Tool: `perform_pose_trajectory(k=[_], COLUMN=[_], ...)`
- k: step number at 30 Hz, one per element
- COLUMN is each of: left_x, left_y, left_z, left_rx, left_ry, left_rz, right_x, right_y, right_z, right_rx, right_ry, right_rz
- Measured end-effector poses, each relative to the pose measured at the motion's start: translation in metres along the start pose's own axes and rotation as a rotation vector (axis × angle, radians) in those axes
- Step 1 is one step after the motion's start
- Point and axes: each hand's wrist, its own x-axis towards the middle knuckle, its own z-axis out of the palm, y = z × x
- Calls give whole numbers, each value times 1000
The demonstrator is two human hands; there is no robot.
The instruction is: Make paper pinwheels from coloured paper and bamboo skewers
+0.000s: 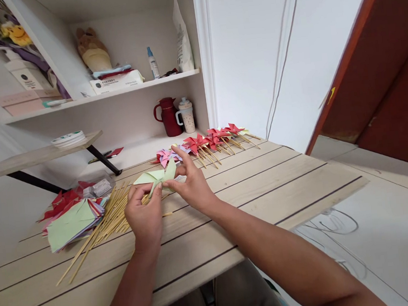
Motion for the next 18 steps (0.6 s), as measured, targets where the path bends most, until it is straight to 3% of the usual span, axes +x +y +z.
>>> perform_pose_trajectory(k=[7, 18], left_x=[1, 2], left_y=[-3, -4], left_z=[-1, 0], left_rx=[-35, -11], left_ry=[-33, -24], left_rz=[-9, 16], right_x=[6, 4], right_y=[9, 3], right_z=[1, 0], right_rx=[238, 92], right_ry=[-77, -51], right_rz=[156, 125])
